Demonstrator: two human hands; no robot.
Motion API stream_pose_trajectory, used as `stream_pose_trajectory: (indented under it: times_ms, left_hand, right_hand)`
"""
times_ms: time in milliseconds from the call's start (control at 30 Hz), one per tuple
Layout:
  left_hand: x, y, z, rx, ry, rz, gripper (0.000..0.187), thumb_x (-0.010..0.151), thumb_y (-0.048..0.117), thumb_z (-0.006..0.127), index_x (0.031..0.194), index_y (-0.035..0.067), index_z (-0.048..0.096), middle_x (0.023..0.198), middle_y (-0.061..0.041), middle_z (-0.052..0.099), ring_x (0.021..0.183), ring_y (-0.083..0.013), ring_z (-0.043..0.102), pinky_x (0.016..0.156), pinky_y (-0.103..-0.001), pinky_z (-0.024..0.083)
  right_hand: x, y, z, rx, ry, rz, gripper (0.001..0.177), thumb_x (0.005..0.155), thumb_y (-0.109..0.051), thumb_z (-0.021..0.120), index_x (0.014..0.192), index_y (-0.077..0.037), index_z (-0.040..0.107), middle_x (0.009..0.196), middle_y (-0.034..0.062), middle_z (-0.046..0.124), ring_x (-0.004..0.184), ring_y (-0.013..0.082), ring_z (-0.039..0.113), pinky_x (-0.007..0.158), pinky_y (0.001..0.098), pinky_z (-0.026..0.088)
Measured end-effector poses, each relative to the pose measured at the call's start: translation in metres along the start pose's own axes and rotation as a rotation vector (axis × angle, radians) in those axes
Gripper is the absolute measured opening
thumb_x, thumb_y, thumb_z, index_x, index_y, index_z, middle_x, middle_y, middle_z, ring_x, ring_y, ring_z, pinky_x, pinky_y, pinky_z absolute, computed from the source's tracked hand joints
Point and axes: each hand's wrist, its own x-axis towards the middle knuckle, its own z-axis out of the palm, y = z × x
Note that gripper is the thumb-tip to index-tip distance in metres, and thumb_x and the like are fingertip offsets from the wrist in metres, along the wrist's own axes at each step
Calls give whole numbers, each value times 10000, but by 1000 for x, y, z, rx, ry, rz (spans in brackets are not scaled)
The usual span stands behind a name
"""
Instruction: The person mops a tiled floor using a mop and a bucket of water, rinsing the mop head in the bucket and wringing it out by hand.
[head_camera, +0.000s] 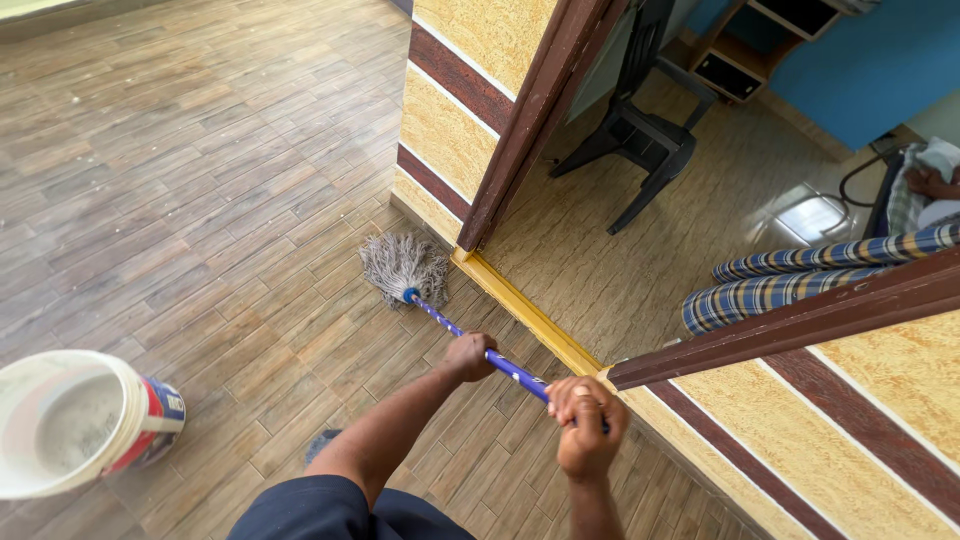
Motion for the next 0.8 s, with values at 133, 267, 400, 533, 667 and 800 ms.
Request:
stream_pose_trajectory:
  times_ms: [133, 267, 400, 533, 667, 800]
  left_hand:
    - [-35, 74, 20, -16, -85, -106, 218, 803, 392, 730, 962, 245, 761, 953, -48, 748, 1004, -294, 689, 971, -589, 437]
    - [-70, 104, 25, 8, -169, -163, 224, 871, 421, 684, 989, 247, 760, 986, -26, 748, 1016, -244, 701, 1030, -654, 355]
    - [-97, 106, 14, 58, -240, -184, 199, 872, 411, 675, 972, 261, 759, 986, -2, 767, 996, -219, 706, 1026, -607, 389]
    - [-104, 99, 8, 125, -287, -169, 187, 908, 339, 606, 922, 253, 771, 947, -11, 758, 960, -216, 705, 968, -542, 462]
    - [-100, 80, 3, 138, -256, -160, 168, 887, 379, 654, 931, 258, 762, 983, 0, 747, 988, -243, 700, 992, -550, 441]
    - [-93, 33, -4, 141, -233, -137, 131, 860, 315, 671, 931, 260, 766, 1029, 10, 743, 1108, -226, 652, 1015, -637, 386]
  right_hand:
    - [-11, -45, -44, 20, 100, -103, 205, 977, -69, 448, 783, -55, 514, 601, 49, 482, 546, 158, 478, 624, 375, 517]
    - [-27, -65, -66, 3, 87, -231, 121, 922, -45, 455, 839, -18, 539, 665, 100, 559, 573, 173, 524, 617, 385, 554]
    - [-51, -57, -71, -16, 78, -240, 184, 931, -58, 451, 813, 9, 575, 648, 127, 615, 559, 203, 609, 602, 398, 591]
    - [-77, -46, -69, 45, 93, -107, 211, 935, -69, 457, 790, 13, 587, 660, 142, 612, 613, 222, 606, 692, 430, 575]
    - [-86, -33, -65, 83, 107, -9, 229, 914, -91, 434, 783, 13, 590, 689, 145, 631, 673, 245, 636, 782, 478, 596]
    - [-89, -15, -35, 52, 45, 48, 204, 895, -87, 439, 772, 10, 571, 755, 157, 637, 784, 269, 656, 910, 516, 591]
